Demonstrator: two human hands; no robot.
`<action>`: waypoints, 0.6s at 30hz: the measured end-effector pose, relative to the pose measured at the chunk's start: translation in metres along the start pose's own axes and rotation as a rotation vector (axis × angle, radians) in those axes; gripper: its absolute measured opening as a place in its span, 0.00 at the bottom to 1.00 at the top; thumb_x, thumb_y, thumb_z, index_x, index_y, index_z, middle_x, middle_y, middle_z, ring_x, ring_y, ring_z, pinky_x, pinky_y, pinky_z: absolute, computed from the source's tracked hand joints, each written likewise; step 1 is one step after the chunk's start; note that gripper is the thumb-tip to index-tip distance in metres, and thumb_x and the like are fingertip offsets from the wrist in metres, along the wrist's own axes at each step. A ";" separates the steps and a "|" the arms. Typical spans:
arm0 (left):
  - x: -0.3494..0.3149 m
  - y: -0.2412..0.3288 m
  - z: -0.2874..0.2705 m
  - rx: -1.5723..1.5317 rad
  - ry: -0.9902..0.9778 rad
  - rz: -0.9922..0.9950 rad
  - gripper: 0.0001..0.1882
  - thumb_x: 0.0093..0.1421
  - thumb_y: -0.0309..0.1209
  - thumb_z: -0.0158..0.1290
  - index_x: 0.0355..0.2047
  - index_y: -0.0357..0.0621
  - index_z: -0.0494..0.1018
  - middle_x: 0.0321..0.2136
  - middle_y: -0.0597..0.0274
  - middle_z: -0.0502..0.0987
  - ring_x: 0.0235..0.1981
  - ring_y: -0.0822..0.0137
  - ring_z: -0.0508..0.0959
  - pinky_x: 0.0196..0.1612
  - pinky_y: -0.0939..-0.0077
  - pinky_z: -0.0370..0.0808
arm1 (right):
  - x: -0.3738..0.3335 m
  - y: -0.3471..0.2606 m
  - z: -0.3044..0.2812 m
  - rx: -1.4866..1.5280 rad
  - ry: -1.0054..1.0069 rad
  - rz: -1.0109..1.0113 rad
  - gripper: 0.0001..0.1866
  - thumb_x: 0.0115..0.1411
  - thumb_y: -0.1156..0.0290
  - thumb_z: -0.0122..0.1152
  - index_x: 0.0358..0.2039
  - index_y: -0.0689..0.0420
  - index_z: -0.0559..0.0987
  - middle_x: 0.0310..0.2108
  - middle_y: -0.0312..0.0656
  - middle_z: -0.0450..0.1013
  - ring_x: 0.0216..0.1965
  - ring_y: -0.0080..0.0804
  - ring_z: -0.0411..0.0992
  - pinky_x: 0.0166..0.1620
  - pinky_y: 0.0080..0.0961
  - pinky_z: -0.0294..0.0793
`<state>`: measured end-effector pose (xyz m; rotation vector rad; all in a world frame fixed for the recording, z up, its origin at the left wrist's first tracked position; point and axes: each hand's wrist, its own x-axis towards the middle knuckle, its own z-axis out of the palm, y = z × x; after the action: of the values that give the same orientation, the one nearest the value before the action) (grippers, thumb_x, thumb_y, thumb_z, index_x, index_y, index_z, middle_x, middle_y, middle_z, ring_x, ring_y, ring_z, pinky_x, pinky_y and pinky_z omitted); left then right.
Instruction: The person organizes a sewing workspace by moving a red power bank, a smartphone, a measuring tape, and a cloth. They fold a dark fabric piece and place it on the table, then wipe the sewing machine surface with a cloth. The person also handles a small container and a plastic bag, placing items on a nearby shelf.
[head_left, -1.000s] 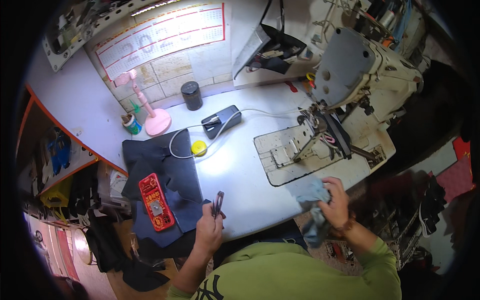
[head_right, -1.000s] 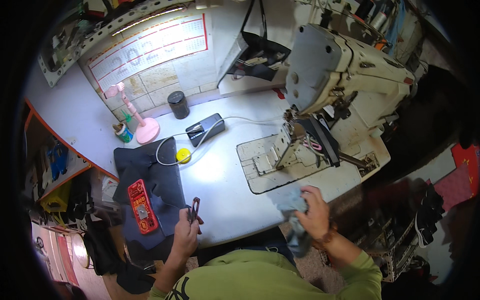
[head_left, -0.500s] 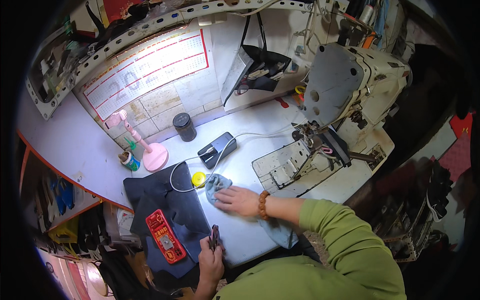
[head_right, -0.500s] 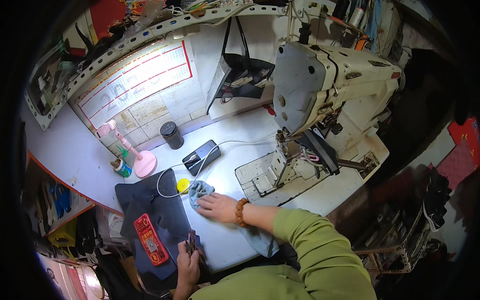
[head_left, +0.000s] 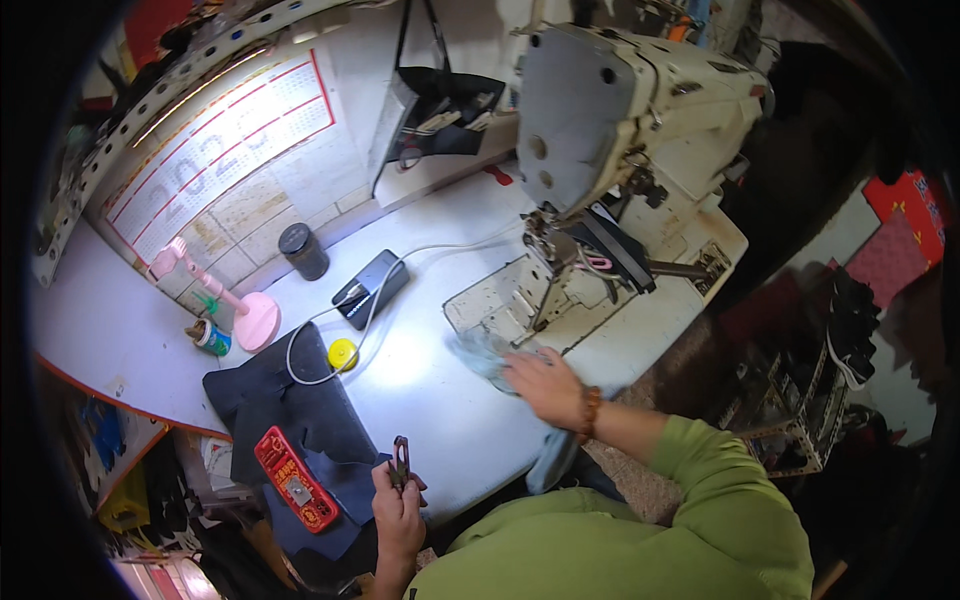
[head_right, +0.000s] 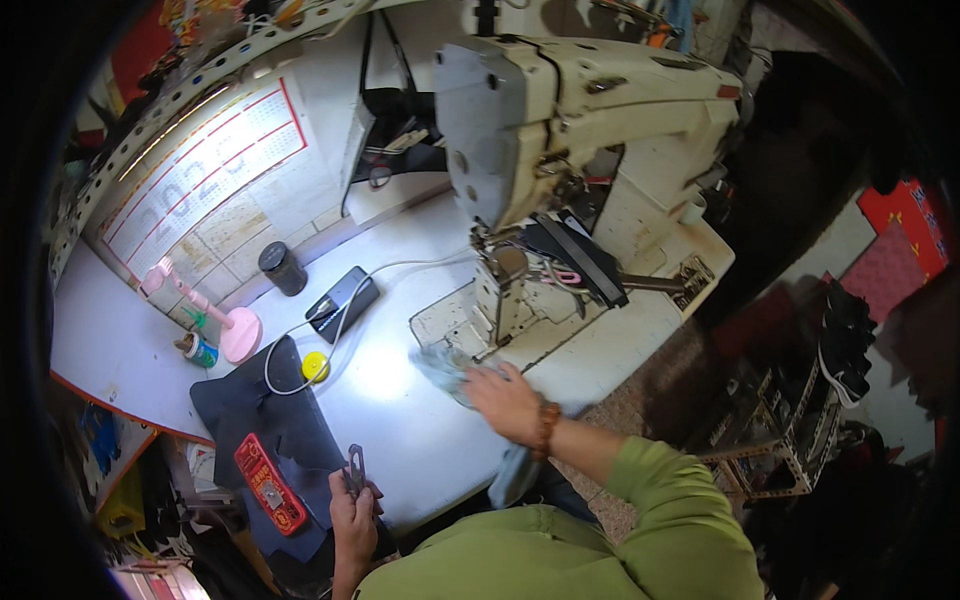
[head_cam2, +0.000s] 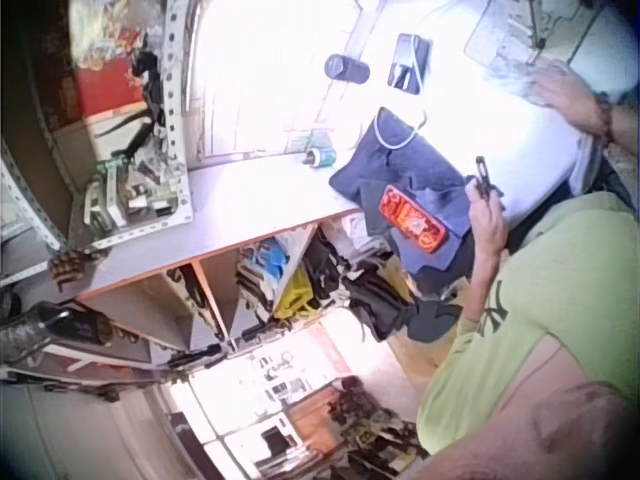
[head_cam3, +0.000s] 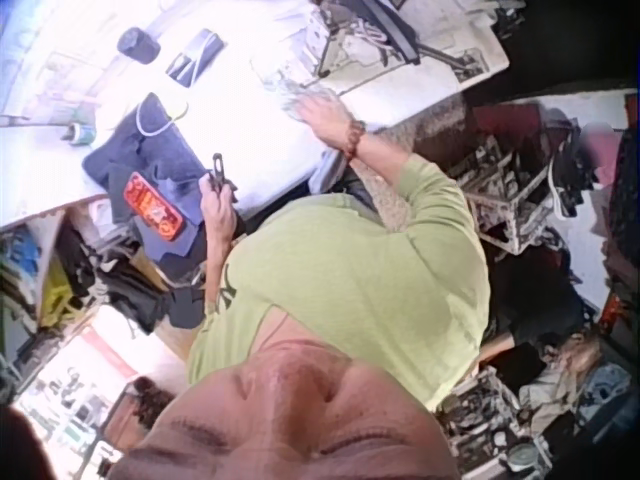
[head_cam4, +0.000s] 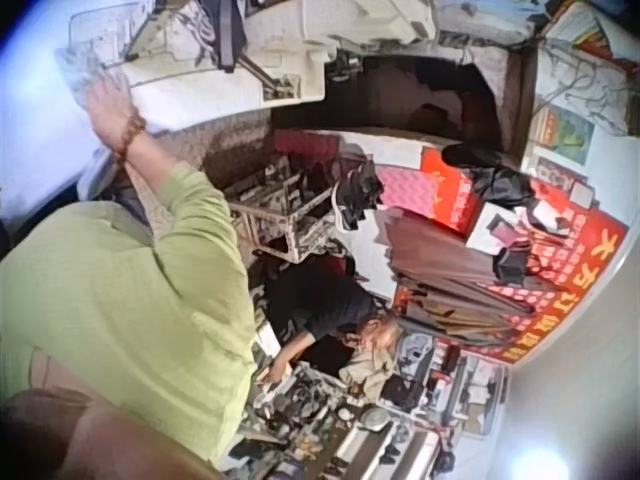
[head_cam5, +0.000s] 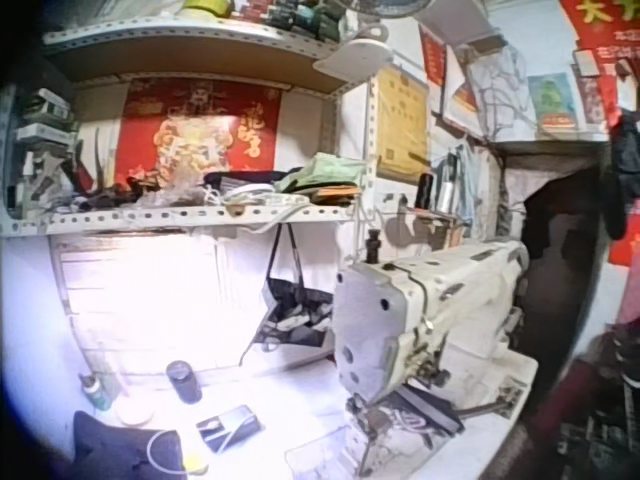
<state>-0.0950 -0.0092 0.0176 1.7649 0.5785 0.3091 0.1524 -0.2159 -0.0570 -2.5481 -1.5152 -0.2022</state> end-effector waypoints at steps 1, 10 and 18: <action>-0.001 0.000 0.001 0.009 -0.010 -0.005 0.10 0.63 0.21 0.43 0.45 0.37 0.62 0.24 0.61 0.74 0.20 0.73 0.72 0.25 0.78 0.71 | -0.024 0.015 -0.003 0.047 -0.079 0.042 0.15 0.60 0.73 0.48 0.46 0.58 0.75 0.51 0.48 0.69 0.55 0.39 0.66 0.58 0.43 0.62; 0.025 -0.001 0.027 0.269 -0.124 0.009 0.16 0.63 0.24 0.44 0.51 0.39 0.61 0.23 0.57 0.75 0.19 0.62 0.75 0.26 0.68 0.71 | -0.153 0.146 -0.108 0.822 0.365 1.031 0.13 0.59 0.76 0.54 0.44 0.63 0.76 0.25 0.46 0.75 0.28 0.35 0.75 0.33 0.28 0.74; 0.017 0.002 0.037 0.262 -0.084 -0.027 0.18 0.63 0.24 0.44 0.54 0.38 0.60 0.23 0.58 0.75 0.19 0.66 0.75 0.25 0.71 0.72 | 0.028 0.144 -0.112 0.746 0.632 0.513 0.16 0.59 0.77 0.56 0.49 0.59 0.74 0.38 0.49 0.76 0.36 0.41 0.76 0.40 0.33 0.75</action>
<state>-0.0615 -0.0312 0.0080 2.0097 0.6027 0.1443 0.2888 -0.2832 0.0467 -1.9002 -0.5294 -0.2687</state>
